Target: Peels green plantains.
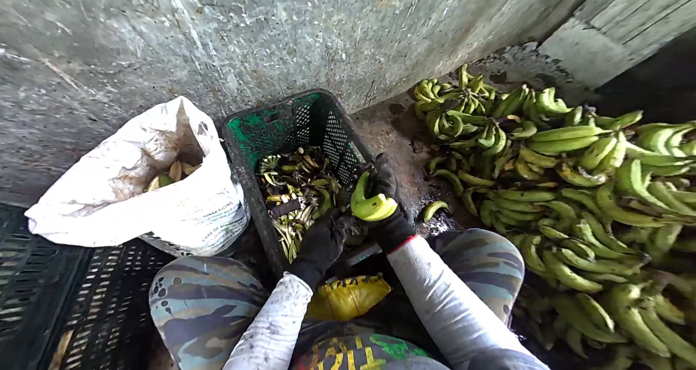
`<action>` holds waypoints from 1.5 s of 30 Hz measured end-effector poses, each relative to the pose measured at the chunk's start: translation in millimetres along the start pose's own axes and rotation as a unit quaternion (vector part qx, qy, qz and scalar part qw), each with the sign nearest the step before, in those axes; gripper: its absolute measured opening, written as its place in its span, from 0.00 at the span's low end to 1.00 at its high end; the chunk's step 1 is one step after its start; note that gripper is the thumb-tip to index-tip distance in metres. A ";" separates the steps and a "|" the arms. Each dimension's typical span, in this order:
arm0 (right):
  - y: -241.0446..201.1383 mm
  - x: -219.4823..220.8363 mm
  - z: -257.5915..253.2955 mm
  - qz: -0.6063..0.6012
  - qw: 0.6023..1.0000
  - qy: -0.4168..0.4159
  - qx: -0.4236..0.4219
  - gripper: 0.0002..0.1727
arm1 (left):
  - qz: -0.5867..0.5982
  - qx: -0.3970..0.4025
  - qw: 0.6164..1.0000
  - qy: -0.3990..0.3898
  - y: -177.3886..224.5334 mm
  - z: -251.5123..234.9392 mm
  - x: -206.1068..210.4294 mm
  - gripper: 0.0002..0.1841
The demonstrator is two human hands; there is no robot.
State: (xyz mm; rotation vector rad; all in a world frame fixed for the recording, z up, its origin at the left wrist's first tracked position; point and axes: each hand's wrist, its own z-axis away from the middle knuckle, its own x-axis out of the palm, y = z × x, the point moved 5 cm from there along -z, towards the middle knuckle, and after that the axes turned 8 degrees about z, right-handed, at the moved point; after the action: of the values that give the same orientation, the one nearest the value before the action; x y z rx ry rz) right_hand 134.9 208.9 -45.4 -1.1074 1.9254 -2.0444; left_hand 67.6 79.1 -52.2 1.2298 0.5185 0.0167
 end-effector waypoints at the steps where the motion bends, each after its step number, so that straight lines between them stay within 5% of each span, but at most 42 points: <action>1: 1.6 3.6 3.9 0.030 0.999 -0.001 -0.018 0.15 | -0.014 -0.006 1.000 -0.003 -3.1 -2.5 -2.5 0.24; 4: 13.5 5.4 15.8 0.111 0.993 0.004 -0.027 0.15 | -0.061 -0.042 0.997 -0.020 -13.4 -8.3 -8.7 0.24; 8: 3.0 -2.4 38.1 0.426 0.902 -0.065 0.029 0.17 | -0.128 -0.083 0.988 -0.021 -9.3 -6.4 -19.9 0.25; 11: -20.4 5.1 27.0 0.339 0.915 -0.220 0.021 0.16 | -0.235 -0.067 0.970 0.005 10.4 -2.7 -43.9 0.20; 13: -25.3 11.4 20.5 0.185 0.906 -0.346 0.161 0.17 | -0.286 -0.006 0.958 0.032 15.7 -6.9 -58.8 0.15; 15: -20.2 20.4 18.8 0.093 0.848 -0.404 0.329 0.20 | -0.320 0.039 0.946 0.024 25.3 -10.6 -72.8 0.19; 18: -25.7 35.9 21.0 0.155 0.787 -0.425 0.419 0.18 | -0.286 0.002 0.957 0.046 18.5 -18.5 -95.3 0.20; 20: -34.5 54.5 24.2 0.277 0.741 -0.445 0.420 0.14 | -0.221 -0.110 0.963 0.108 0.2 -20.9 -115.0 0.22; 22: -37.2 77.0 16.4 0.372 0.708 -0.455 0.391 0.15 | -0.206 -0.138 0.962 0.114 -19.1 -18.8 -121.0 0.22; 25: -38.8 133.5 -17.9 0.414 0.778 -0.388 0.269 0.18 | -0.192 -0.162 0.968 0.016 -27.2 -10.4 -103.4 0.22; 29: -32.4 241.4 -63.9 0.296 0.898 -0.318 0.078 0.20 | -0.186 -0.153 0.969 -0.044 -29.1 -20.2 -82.6 0.29; 32: -26.1 295.0 -83.2 0.271 0.904 -0.324 0.069 0.28 | -0.191 -0.161 0.968 -0.030 -23.7 -20.0 -92.4 0.24; 35: -37.8 291.2 -97.2 0.319 0.891 -0.314 0.071 0.27 | -0.164 -0.167 0.972 -0.004 -28.6 -18.2 -105.2 0.23; 38: -41.6 227.7 -127.5 0.372 0.901 -0.223 0.011 0.26 | -0.159 -0.183 0.970 0.024 -25.7 -7.0 -119.8 0.20; 39: -31.6 195.8 -138.2 0.439 0.875 -0.201 -0.019 0.25 | -0.159 -0.196 0.967 0.036 -25.2 -5.7 -124.4 0.19; 41: 7.4 130.7 -144.3 0.648 0.740 -0.178 -0.032 0.20 | -0.166 -0.207 0.963 0.057 -21.0 -4.0 -134.4 0.22; 43: 65.1 69.2 -120.2 0.787 0.571 -0.227 0.060 0.22 | -0.170 -0.209 0.961 0.061 -12.9 -3.0 -143.0 0.27; 45: 122.9 17.8 -86.7 0.824 0.470 -0.288 0.130 0.30 | -0.168 -0.218 0.961 0.040 -6.6 -6.1 -147.2 0.29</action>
State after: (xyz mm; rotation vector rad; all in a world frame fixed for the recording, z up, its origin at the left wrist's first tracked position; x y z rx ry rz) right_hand 25.2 247.5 -142.5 0.3531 1.0563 -0.5203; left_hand -66.7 40.1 -5.2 0.7020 0.7449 -0.1029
